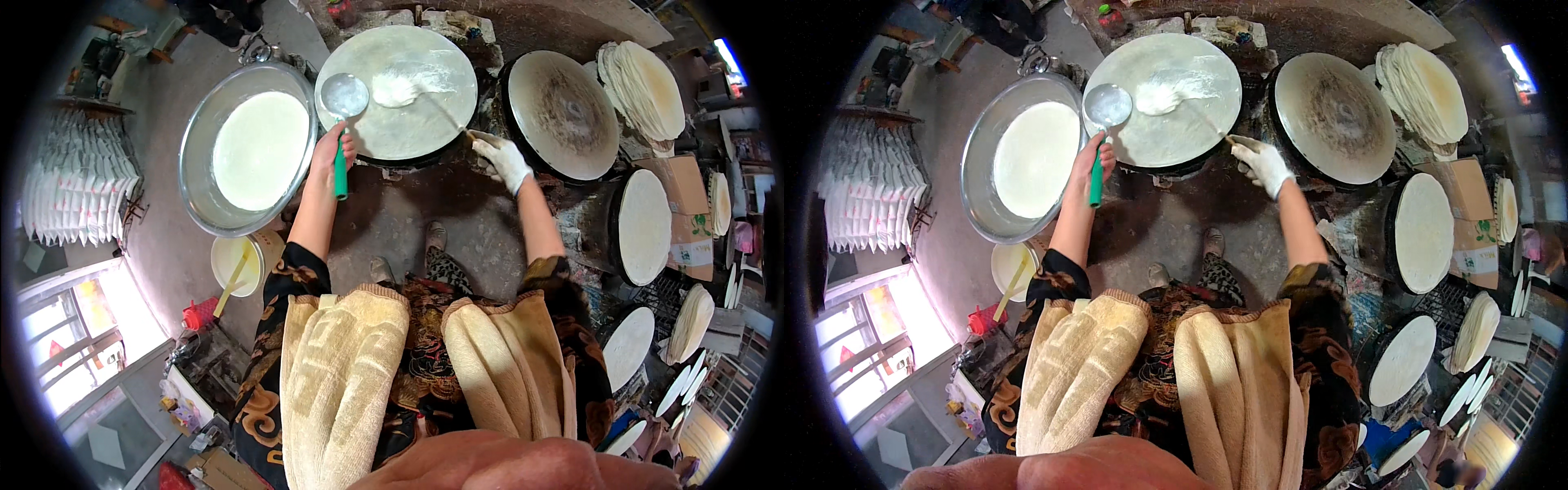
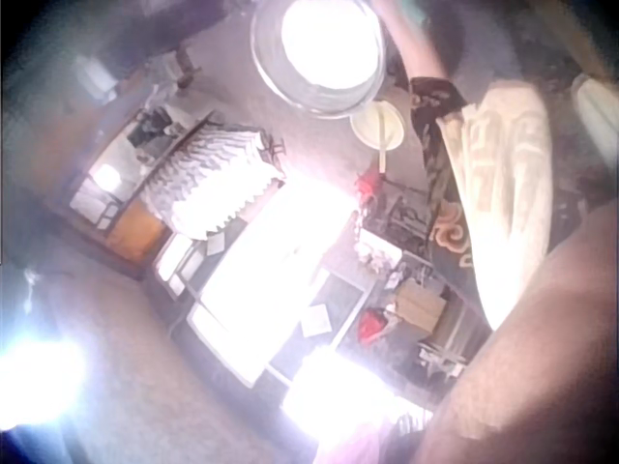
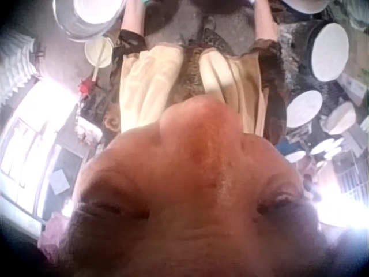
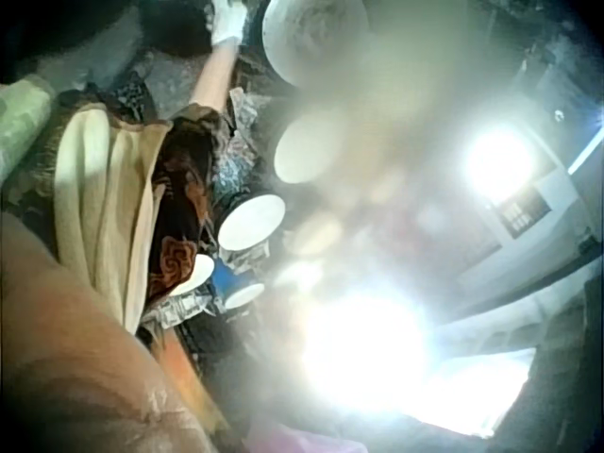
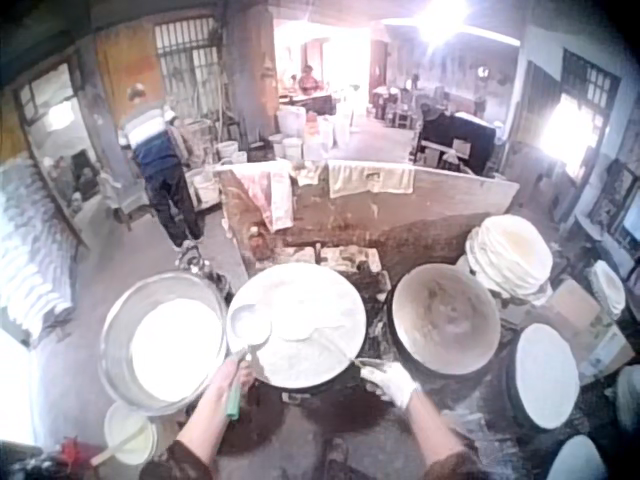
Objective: The person scoops liquid batter from a large metal bowl and pours it onto a hot circular griddle. Using a wooden spreader, they swirl the batter to form a thin, round crepe. Once cooked, the person lifts the crepe and stacks it with others on a nearby surface.
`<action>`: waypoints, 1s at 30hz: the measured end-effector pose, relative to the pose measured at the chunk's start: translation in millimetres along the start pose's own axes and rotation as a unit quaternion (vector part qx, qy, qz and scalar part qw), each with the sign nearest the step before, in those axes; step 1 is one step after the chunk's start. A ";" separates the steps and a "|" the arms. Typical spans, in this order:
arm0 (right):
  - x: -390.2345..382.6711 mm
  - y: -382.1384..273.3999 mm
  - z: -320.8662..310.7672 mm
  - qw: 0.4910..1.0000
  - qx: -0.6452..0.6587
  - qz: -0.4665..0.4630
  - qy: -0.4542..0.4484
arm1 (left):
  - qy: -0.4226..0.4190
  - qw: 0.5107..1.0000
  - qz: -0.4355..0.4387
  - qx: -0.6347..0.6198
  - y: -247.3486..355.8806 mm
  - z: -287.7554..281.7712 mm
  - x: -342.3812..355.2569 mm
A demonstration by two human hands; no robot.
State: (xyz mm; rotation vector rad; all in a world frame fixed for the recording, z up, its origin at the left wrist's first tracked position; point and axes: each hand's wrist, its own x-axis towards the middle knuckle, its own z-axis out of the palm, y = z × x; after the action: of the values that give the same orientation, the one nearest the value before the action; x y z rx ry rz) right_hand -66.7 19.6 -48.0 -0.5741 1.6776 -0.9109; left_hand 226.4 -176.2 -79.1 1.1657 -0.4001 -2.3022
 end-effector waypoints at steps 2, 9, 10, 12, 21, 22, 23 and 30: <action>-10.7 29.9 32.0 0.984 0.113 0.009 0.137 | 0.006 0.999 0.019 0.027 -4.9 2.4 20.4; -11.1 6.4 136.7 0.992 0.104 0.060 0.048 | 0.072 0.972 0.147 0.168 -29.0 53.0 17.1; -2.9 2.6 127.4 0.991 0.125 0.024 0.049 | 0.081 0.970 0.150 0.176 -27.4 50.5 20.9; 11.8 4.7 98.1 0.990 0.116 -0.017 0.078 | 0.079 0.974 0.134 0.163 -27.6 56.8 21.8; -9.3 5.8 127.4 0.995 0.096 0.021 0.016 | -0.052 0.985 -0.012 -0.162 -29.9 43.7 18.5; -11.3 -2.3 114.2 0.996 0.086 -0.011 0.026 | -0.143 0.954 -0.068 -0.256 -19.5 30.0 10.4; -12.4 -3.6 101.6 0.996 0.074 -0.038 0.038 | -0.228 0.901 -0.128 -0.347 -18.7 25.5 -1.4; -11.1 62.4 146.3 0.970 -0.177 -0.165 0.017 | -0.236 0.946 0.031 -0.221 2.5 50.3 -42.3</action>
State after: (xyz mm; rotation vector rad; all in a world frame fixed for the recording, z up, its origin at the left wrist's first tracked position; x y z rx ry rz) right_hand 80.6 23.8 -108.8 -1.1110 1.8211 -0.8574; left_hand 207.3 -152.7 -20.8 0.3752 -0.0705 -2.4296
